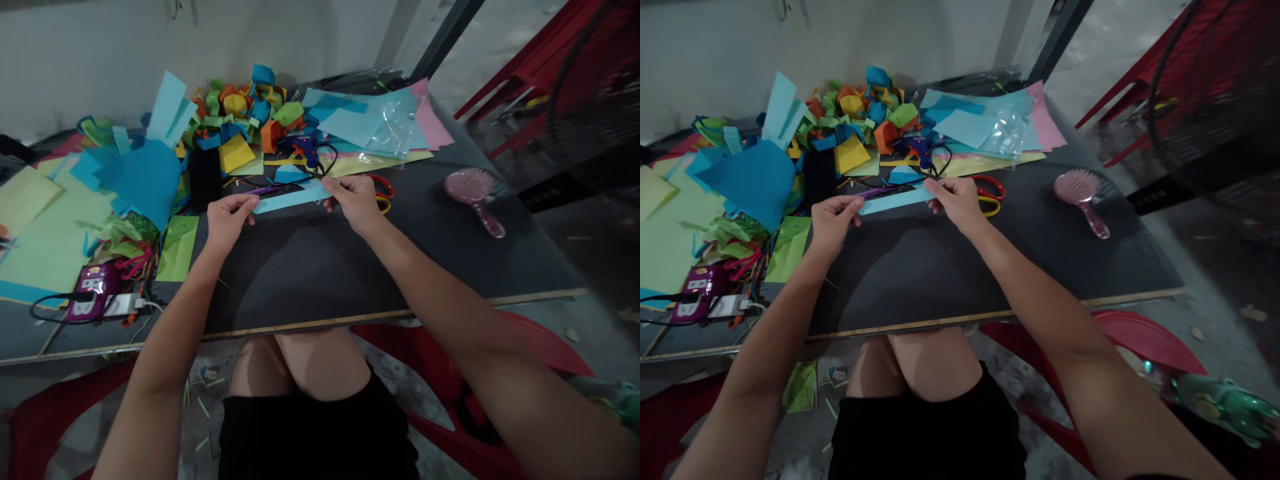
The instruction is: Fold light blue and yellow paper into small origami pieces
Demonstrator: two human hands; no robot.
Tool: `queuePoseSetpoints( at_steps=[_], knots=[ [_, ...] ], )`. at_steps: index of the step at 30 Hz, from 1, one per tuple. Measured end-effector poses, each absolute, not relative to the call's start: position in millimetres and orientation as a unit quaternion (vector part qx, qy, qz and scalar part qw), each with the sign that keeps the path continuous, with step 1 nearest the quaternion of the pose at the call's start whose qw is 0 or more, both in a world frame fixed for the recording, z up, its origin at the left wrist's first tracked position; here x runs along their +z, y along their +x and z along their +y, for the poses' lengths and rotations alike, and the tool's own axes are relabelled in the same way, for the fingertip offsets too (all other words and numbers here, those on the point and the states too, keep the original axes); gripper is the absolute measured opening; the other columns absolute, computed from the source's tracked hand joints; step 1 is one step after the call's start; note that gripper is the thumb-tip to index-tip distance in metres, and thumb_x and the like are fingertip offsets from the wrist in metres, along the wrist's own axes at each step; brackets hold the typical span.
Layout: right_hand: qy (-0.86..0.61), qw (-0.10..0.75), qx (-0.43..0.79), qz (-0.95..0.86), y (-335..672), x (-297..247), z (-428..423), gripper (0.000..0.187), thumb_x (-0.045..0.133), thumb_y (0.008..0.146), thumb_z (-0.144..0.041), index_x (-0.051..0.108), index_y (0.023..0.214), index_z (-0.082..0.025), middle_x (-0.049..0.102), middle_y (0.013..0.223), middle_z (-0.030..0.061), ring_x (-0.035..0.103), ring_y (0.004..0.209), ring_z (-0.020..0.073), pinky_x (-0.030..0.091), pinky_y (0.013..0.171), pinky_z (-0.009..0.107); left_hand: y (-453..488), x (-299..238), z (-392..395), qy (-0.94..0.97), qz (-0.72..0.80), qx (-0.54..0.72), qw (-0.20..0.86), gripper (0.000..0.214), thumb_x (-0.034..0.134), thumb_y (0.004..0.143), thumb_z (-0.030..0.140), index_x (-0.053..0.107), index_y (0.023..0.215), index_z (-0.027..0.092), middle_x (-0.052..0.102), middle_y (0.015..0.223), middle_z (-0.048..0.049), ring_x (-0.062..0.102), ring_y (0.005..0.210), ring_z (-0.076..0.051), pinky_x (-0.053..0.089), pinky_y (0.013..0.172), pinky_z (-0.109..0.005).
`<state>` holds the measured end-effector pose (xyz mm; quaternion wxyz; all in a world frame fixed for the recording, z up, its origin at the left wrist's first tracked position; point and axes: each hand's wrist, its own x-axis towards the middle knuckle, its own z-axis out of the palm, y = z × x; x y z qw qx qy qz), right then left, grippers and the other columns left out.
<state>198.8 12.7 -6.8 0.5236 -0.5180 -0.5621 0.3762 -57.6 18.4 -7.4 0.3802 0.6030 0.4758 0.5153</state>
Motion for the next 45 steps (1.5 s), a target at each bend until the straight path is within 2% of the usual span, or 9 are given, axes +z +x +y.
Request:
queuePoseSetpoints(
  at_steps=[4,7,10,13,18,25,35,40,45],
  knots=[
    [-0.529,0.502,0.442,-0.523,197,-10,14,0.05,0.071,0.075,-0.068,0.059,0.062,-0.021,0.059,0.053,0.0005,0.052,0.043,0.0097,0.046,0.042,0.026,-60,-14,25,0.559,0.449,0.55,0.429,0.04,0.078,0.072,0.051,0.075,0.091,0.016,0.068,0.063,-0.0006,0.059,0.048,-0.007,0.045,0.046,-0.018],
    [-0.537,0.444,0.532,-0.481,194,-9,13,0.045,0.077,0.072,-0.061,0.061,0.065,-0.019,0.061,0.054,0.0012,0.052,0.04,0.009,0.038,0.035,0.023,-60,-18,25,0.576,0.402,0.544,0.459,0.063,0.079,0.068,0.06,0.068,0.115,0.019,0.077,0.094,-0.0087,0.069,0.065,-0.012,0.05,0.05,-0.019],
    [-0.53,0.42,0.591,-0.439,190,-8,12,0.043,0.081,0.07,-0.056,0.06,0.065,-0.019,0.065,0.057,0.0025,0.05,0.037,0.0081,0.03,0.03,0.021,-57,-21,21,0.623,0.355,0.508,0.476,0.09,0.084,0.057,0.063,0.057,0.133,0.023,0.072,0.121,-0.0145,0.074,0.089,-0.02,0.055,0.06,-0.021],
    [-0.526,0.43,0.597,-0.427,187,-8,11,0.042,0.08,0.071,-0.055,0.06,0.064,-0.019,0.068,0.059,0.0031,0.05,0.037,0.0077,0.03,0.029,0.02,-50,-22,16,0.645,0.341,0.486,0.482,0.092,0.085,0.057,0.063,0.054,0.135,0.024,0.066,0.131,-0.0157,0.074,0.095,-0.022,0.059,0.07,-0.025],
    [-0.526,0.367,0.553,-0.531,185,-8,6,0.046,0.074,0.075,-0.061,0.066,0.066,-0.016,0.071,0.064,0.0077,0.052,0.039,0.0083,0.033,0.033,0.022,-42,-24,12,0.628,0.383,0.478,0.48,0.06,0.068,0.081,0.059,0.062,0.123,0.016,0.073,0.117,-0.016,0.074,0.079,-0.015,0.06,0.067,-0.024],
    [-0.508,0.368,0.279,-0.727,175,0,-15,0.04,0.073,0.075,-0.057,0.077,0.086,-0.019,0.074,0.071,0.0043,0.064,0.06,0.0148,0.047,0.058,0.027,-41,-24,11,0.605,0.406,0.493,0.476,0.048,0.067,0.084,0.057,0.063,0.107,0.015,0.076,0.102,-0.0118,0.069,0.068,-0.01,0.058,0.063,-0.024],
    [-0.402,0.298,0.618,-0.606,176,0,-7,0.051,0.072,0.074,-0.065,0.076,0.083,-0.014,0.076,0.074,0.0094,0.066,0.053,0.0134,0.044,0.043,0.021,-40,-24,12,0.574,0.369,0.481,0.55,0.048,0.071,0.079,0.057,0.066,0.104,0.017,0.074,0.087,-0.0061,0.063,0.064,-0.01,0.052,0.062,-0.025],
    [-0.416,0.304,0.617,-0.595,175,-2,-8,0.047,0.07,0.078,-0.061,0.076,0.08,-0.015,0.071,0.058,0.0034,0.058,0.044,0.0094,0.044,0.042,0.02,-40,-25,13,0.537,0.36,0.496,0.58,0.044,0.077,0.073,0.058,0.064,0.083,0.018,0.064,0.069,0.001,0.058,0.06,-0.008,0.049,0.061,-0.022],
    [-0.387,0.331,0.642,-0.573,170,-7,-10,0.049,0.071,0.076,-0.063,0.074,0.079,-0.014,0.068,0.055,0.0029,0.058,0.045,0.0111,0.042,0.041,0.021,-39,-23,13,0.518,0.333,0.513,0.598,0.045,0.08,0.07,0.056,0.064,0.084,0.017,0.06,0.066,0.0035,0.055,0.059,-0.007,0.048,0.06,-0.02]
  ],
)
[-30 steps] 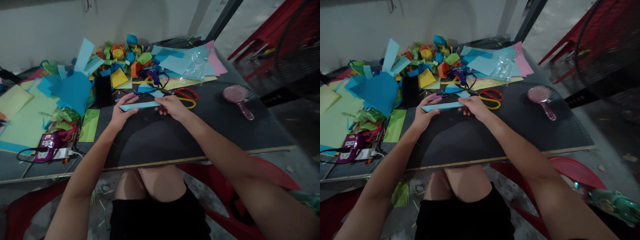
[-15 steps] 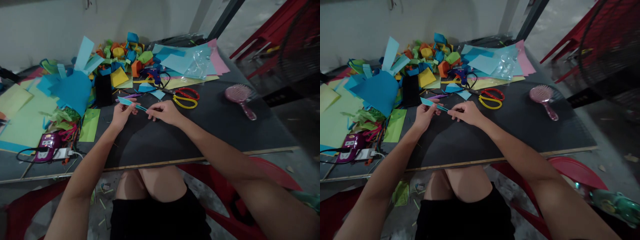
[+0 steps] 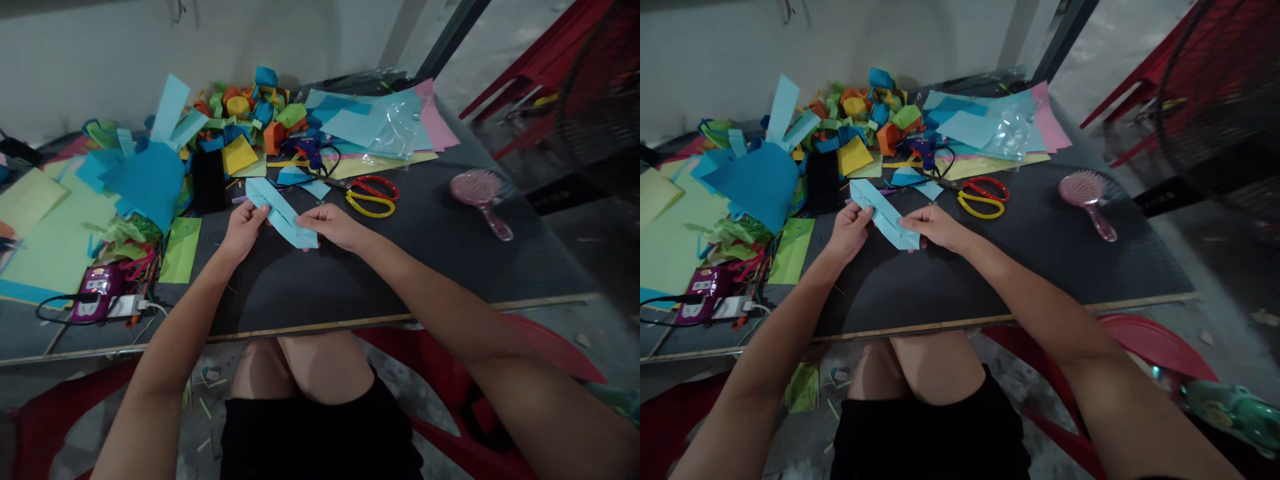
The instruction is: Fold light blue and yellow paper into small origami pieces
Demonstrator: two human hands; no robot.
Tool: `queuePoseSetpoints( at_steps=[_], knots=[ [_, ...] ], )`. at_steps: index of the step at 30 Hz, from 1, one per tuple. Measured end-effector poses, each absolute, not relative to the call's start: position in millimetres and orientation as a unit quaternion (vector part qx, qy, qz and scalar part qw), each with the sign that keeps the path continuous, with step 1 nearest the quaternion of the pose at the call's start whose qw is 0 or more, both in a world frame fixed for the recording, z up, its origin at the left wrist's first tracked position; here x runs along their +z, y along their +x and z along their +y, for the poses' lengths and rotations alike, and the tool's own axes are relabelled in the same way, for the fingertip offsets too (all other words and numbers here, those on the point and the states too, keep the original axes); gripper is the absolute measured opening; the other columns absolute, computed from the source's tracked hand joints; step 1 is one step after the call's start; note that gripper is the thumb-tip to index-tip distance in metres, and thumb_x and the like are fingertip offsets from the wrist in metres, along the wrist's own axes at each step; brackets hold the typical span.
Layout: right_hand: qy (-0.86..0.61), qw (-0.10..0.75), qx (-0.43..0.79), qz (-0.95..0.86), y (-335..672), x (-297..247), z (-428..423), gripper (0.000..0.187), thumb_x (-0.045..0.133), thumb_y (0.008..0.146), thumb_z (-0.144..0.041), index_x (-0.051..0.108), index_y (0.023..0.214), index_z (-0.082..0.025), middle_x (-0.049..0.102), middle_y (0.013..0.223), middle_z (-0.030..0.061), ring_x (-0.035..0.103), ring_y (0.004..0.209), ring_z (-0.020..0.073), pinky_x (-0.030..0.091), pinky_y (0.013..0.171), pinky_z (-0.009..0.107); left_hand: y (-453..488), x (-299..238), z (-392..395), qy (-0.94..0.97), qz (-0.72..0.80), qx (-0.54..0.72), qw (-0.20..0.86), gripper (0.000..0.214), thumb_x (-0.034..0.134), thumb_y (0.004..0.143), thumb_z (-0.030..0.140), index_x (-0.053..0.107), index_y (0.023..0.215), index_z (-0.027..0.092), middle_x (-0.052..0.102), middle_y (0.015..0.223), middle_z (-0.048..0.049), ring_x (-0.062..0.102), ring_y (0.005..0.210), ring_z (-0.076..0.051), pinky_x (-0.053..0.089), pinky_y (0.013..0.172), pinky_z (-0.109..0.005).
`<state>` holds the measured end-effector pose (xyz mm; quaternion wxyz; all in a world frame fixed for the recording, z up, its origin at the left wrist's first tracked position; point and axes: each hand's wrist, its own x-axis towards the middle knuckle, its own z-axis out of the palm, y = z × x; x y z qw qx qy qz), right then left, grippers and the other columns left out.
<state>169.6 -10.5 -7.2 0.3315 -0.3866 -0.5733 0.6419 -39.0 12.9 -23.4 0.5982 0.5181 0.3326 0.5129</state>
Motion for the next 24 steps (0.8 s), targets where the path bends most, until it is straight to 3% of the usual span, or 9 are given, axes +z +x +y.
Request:
queuePoseSetpoints(
  at_steps=[4,6,9,11,13,16,21,24],
  knots=[
    [-0.393,0.362,0.643,-0.549,164,-8,-11,0.05,0.075,0.07,-0.066,0.07,0.071,-0.017,0.061,0.051,-0.0027,0.051,0.042,0.0086,0.04,0.04,0.022,-39,-28,15,0.539,0.332,0.505,0.586,0.045,0.075,0.076,0.06,0.064,0.09,0.018,0.061,0.069,0.002,0.056,0.059,-0.008,0.05,0.061,-0.021],
    [-0.4,0.362,0.633,-0.555,163,-7,-12,0.049,0.075,0.069,-0.067,0.068,0.069,-0.018,0.058,0.051,-0.0043,0.048,0.041,0.0078,0.039,0.039,0.022,-40,-34,18,0.57,0.357,0.512,0.534,0.051,0.069,0.08,0.062,0.063,0.105,0.019,0.063,0.076,0.0001,0.06,0.064,-0.01,0.051,0.064,-0.023],
    [-0.411,0.37,0.607,-0.571,163,-7,-13,0.05,0.071,0.073,-0.068,0.068,0.072,-0.018,0.06,0.052,-0.003,0.051,0.043,0.009,0.04,0.041,0.022,-46,-38,22,0.655,0.41,0.52,0.364,0.076,0.065,0.08,0.066,0.043,0.139,0.023,0.064,0.114,-0.0097,0.065,0.095,-0.019,0.054,0.078,-0.029],
    [-0.426,0.379,0.579,-0.582,164,-9,-12,0.05,0.066,0.077,-0.068,0.069,0.075,-0.018,0.062,0.052,-0.0015,0.051,0.042,0.0096,0.039,0.042,0.023,-52,-35,21,0.725,0.433,0.49,0.216,0.088,0.063,0.081,0.067,0.029,0.15,0.024,0.048,0.143,-0.0169,0.055,0.123,-0.027,0.052,0.092,-0.036],
    [-0.448,0.385,0.551,-0.59,165,-13,-11,0.05,0.062,0.082,-0.067,0.07,0.078,-0.018,0.063,0.052,-0.0005,0.049,0.04,0.0099,0.038,0.041,0.023,-56,-26,18,0.789,0.431,0.428,0.093,0.08,0.058,0.086,0.065,0.032,0.15,0.023,0.035,0.153,-0.019,0.038,0.14,-0.033,0.044,0.106,-0.043],
    [-0.478,0.385,0.518,-0.596,168,-16,-9,0.05,0.057,0.086,-0.065,0.071,0.085,-0.017,0.062,0.049,-0.0008,0.048,0.037,0.011,0.034,0.04,0.024,-57,-12,10,0.869,0.377,0.32,0.016,0.051,0.055,0.092,0.054,0.054,0.135,0.026,0.042,0.15,-0.0144,0.037,0.14,-0.033,0.035,0.113,-0.049],
    [-0.507,0.321,0.42,-0.681,170,-9,-10,0.043,0.055,0.089,-0.055,0.069,0.073,-0.017,0.055,0.043,-0.003,0.051,0.04,0.0114,0.035,0.048,0.025,-52,-8,6,0.915,0.337,0.22,0.004,0.032,0.06,0.093,0.026,0.061,0.125,0.026,0.054,0.141,-0.0104,0.045,0.133,-0.029,0.037,0.112,-0.049],
    [-0.501,0.264,0.313,-0.762,172,-7,-10,0.044,0.051,0.093,-0.049,0.068,0.069,-0.017,0.057,0.047,-0.0009,0.053,0.048,0.0122,0.034,0.054,0.027,-53,-10,8,0.922,0.332,0.196,0.028,0.023,0.058,0.093,0.021,0.064,0.115,0.024,0.058,0.133,-0.0092,0.053,0.124,-0.025,0.045,0.105,-0.043]
  ],
)
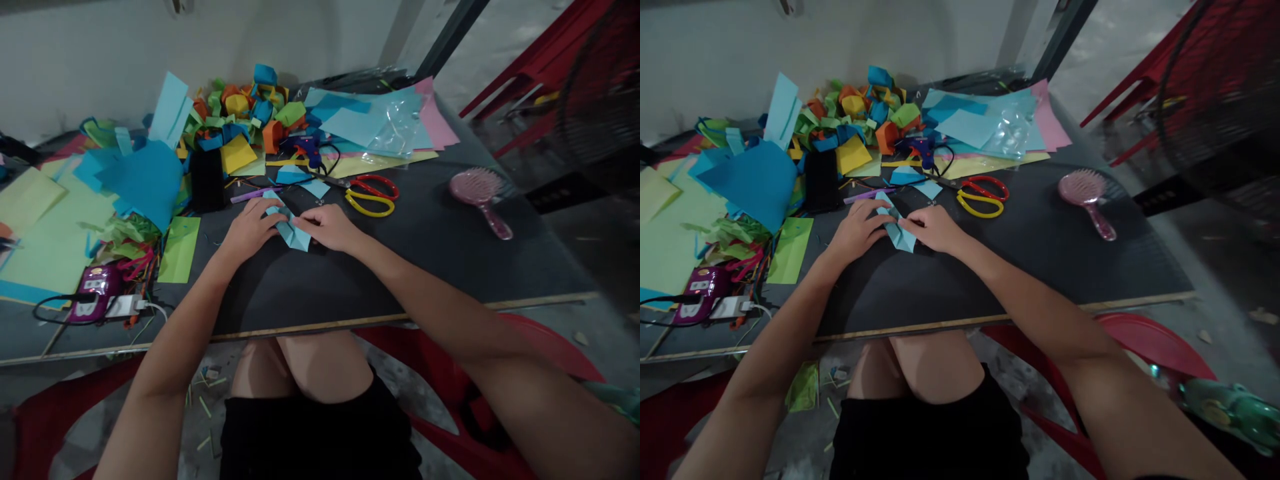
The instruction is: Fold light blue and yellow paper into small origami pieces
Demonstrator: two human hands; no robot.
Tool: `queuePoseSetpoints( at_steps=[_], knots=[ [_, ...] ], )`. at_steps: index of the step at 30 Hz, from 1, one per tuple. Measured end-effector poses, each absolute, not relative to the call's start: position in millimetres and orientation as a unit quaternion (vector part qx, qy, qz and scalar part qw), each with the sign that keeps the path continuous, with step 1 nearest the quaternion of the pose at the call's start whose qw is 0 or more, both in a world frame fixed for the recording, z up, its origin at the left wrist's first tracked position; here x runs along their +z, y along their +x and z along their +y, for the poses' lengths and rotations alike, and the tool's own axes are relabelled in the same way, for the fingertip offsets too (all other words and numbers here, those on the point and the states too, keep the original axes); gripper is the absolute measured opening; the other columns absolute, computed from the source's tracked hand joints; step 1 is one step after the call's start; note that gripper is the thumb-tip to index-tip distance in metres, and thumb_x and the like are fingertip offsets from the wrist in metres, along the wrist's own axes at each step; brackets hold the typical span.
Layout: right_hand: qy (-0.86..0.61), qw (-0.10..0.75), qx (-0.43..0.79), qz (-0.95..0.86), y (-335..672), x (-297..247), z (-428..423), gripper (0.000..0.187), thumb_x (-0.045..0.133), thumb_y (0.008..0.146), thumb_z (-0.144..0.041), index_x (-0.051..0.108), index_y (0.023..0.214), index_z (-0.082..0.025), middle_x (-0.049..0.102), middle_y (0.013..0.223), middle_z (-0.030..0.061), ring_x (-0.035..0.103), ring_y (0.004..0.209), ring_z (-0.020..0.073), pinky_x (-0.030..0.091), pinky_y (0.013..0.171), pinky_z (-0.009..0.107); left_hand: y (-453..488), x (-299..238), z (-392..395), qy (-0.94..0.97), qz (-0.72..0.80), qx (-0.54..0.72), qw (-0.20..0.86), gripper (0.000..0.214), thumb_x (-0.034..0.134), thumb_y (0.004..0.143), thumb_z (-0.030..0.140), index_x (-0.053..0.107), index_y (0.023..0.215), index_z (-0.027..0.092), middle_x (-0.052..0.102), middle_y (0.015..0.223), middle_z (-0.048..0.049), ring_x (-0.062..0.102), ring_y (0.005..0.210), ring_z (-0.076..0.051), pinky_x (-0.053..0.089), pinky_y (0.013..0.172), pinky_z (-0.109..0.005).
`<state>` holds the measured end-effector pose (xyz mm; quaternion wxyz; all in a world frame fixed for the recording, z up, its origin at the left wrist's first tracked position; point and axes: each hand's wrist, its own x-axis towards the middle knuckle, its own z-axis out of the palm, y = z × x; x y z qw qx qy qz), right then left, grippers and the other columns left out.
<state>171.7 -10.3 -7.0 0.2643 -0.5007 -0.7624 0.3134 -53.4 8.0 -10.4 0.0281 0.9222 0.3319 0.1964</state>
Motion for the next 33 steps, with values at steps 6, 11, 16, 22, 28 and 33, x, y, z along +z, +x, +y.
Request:
queuePoseSetpoints(
  at_steps=[6,11,16,22,28,33],
  knots=[
    [-0.448,0.295,0.166,-0.827,178,-10,-7,0.031,0.055,0.094,-0.042,0.071,0.105,-0.018,0.071,0.087,0.0077,0.064,0.08,0.0207,0.045,0.07,0.031,-55,-5,6,0.917,0.35,0.181,0.066,0.016,0.059,0.091,0.018,0.062,0.107,0.019,0.058,0.128,-0.0104,0.06,0.113,-0.022,0.053,0.084,-0.03],
    [-0.327,0.339,0.124,-0.873,184,-7,-3,0.024,0.053,0.096,-0.03,0.069,0.111,-0.02,0.07,0.108,0.0116,0.063,0.104,0.0254,0.049,0.092,0.04,-55,-4,5,0.925,0.334,0.176,0.031,0.016,0.054,0.088,0.009,0.065,0.095,0.018,0.062,0.121,-0.01,0.061,0.112,-0.023,0.052,0.081,-0.03],
    [-0.255,0.265,0.126,-0.921,184,-8,1,0.027,0.048,0.096,-0.019,0.074,0.103,-0.022,0.074,0.107,0.0087,0.065,0.104,0.0236,0.05,0.091,0.04,-57,-8,8,0.942,0.289,0.172,0.024,0.028,0.043,0.094,0.009,0.069,0.098,0.019,0.068,0.109,-0.0081,0.062,0.106,-0.02,0.051,0.086,-0.031],
    [-0.284,0.17,0.118,-0.936,183,-9,3,0.033,0.044,0.097,-0.018,0.07,0.118,-0.021,0.07,0.123,0.0105,0.06,0.118,0.0253,0.046,0.096,0.041,-57,-7,7,0.936,0.298,0.18,0.039,0.038,0.036,0.092,0.004,0.065,0.112,0.016,0.07,0.106,-0.0105,0.063,0.105,-0.02,0.052,0.09,-0.034],
    [-0.281,0.146,0.065,-0.946,178,-7,-1,0.039,0.036,0.097,-0.011,0.067,0.118,-0.022,0.07,0.123,0.0082,0.052,0.128,0.0241,0.036,0.102,0.044,-56,0,6,0.945,0.293,0.139,0.047,0.037,0.035,0.09,0.002,0.066,0.106,0.015,0.07,0.1,-0.0107,0.063,0.103,-0.022,0.052,0.088,-0.034],
    [-0.278,0.149,0.017,-0.949,174,-1,-2,0.041,0.038,0.093,-0.004,0.067,0.115,-0.022,0.071,0.122,0.007,0.047,0.134,0.0246,0.02,0.112,0.053,-59,1,7,0.947,0.293,0.122,0.053,0.034,0.038,0.09,0.002,0.066,0.104,0.015,0.069,0.1,-0.0101,0.063,0.1,-0.022,0.051,0.09,-0.034]
  ],
)
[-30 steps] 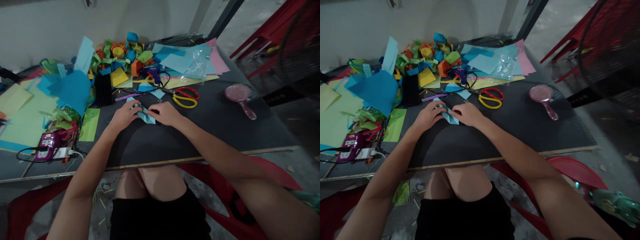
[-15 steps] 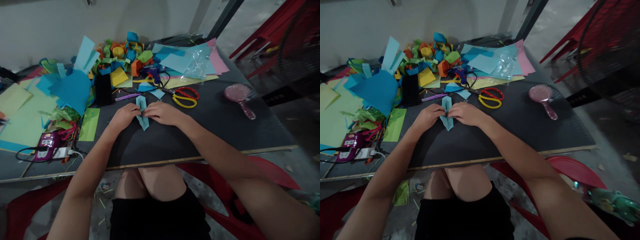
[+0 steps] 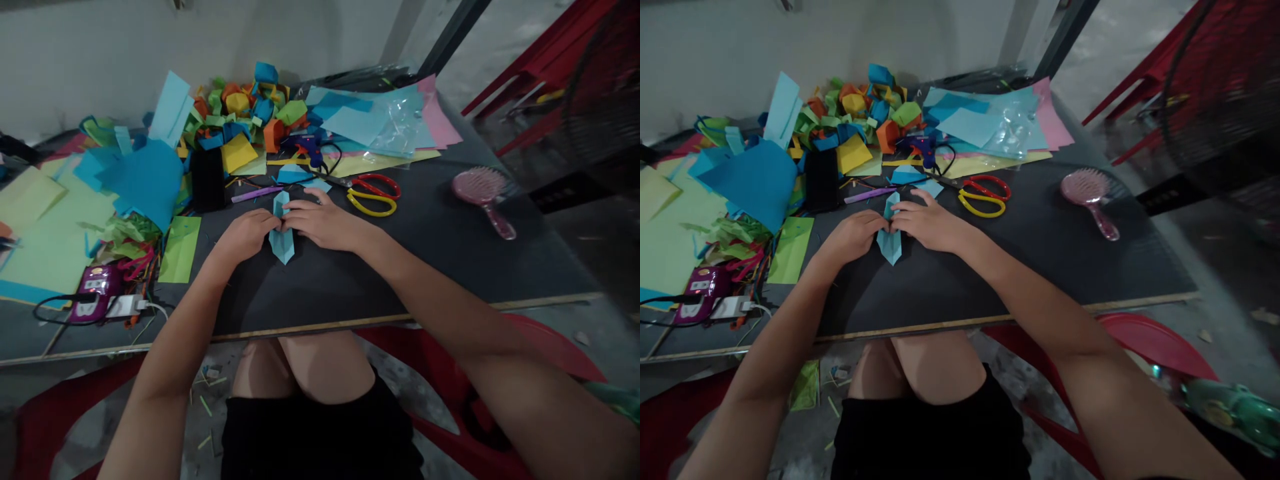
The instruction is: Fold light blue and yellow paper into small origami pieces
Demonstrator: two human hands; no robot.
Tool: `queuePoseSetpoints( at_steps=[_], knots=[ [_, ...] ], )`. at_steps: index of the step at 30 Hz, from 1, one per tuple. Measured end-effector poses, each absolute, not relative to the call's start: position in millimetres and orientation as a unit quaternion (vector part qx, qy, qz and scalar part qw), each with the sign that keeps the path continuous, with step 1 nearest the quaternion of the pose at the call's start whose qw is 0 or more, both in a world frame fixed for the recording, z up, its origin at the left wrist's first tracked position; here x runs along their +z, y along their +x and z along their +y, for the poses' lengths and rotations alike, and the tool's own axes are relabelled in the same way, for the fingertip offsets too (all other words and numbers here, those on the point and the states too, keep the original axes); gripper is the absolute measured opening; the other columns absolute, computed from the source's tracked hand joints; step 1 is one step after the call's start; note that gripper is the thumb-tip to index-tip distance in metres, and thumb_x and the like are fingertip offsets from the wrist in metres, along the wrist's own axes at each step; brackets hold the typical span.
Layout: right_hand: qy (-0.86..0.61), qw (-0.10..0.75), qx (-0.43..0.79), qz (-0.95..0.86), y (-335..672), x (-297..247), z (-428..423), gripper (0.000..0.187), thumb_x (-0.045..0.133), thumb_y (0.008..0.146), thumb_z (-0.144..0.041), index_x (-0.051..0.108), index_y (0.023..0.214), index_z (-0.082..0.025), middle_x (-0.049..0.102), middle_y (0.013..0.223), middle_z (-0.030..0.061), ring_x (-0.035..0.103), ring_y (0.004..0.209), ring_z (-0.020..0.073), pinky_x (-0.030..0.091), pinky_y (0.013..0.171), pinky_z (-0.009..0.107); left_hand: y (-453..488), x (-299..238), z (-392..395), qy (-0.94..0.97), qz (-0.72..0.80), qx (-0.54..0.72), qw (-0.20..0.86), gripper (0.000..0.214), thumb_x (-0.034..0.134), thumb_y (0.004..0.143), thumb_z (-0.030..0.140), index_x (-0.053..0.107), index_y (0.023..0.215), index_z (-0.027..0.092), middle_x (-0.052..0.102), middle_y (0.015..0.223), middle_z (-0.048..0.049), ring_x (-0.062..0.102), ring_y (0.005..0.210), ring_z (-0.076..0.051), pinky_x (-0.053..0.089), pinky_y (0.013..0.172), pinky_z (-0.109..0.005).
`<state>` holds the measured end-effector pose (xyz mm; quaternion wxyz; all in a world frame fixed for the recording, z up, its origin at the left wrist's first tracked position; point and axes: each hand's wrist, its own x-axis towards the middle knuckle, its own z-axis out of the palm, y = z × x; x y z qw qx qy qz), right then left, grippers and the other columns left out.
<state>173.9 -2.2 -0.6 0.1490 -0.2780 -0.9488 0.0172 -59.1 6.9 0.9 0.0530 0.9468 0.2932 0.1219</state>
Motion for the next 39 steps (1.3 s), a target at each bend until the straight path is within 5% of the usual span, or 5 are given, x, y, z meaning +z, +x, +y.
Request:
queuePoseSetpoints(
  at_steps=[10,20,39],
  knots=[
    [-0.26,0.114,0.128,-0.95,183,-1,8,0.033,0.053,0.095,-0.023,0.066,0.126,-0.019,0.068,0.129,0.0101,0.059,0.12,0.0263,0.047,0.098,0.042,-60,-3,10,0.947,0.272,0.138,0.098,0.034,0.037,0.092,0.002,0.067,0.1,0.014,0.07,0.106,-0.0098,0.062,0.104,-0.021,0.05,0.093,-0.034],
    [-0.306,0.119,0.073,-0.942,175,-4,12,0.031,0.048,0.094,-0.012,0.067,0.117,-0.02,0.066,0.131,0.01,0.059,0.118,0.0268,0.044,0.092,0.04,-61,-9,13,0.941,0.269,0.17,0.114,0.036,0.036,0.09,0.001,0.068,0.097,0.016,0.07,0.102,-0.0087,0.063,0.101,-0.02,0.051,0.093,-0.034],
    [-0.349,0.204,0.052,-0.913,187,-8,12,0.013,0.059,0.091,-0.022,0.071,0.093,-0.02,0.073,0.093,0.0084,0.063,0.094,0.0247,0.043,0.084,0.037,-62,-12,15,0.934,0.268,0.196,0.128,0.034,0.036,0.094,0.008,0.069,0.096,0.018,0.073,0.104,-0.0082,0.065,0.102,-0.018,0.052,0.093,-0.035]
  ],
)
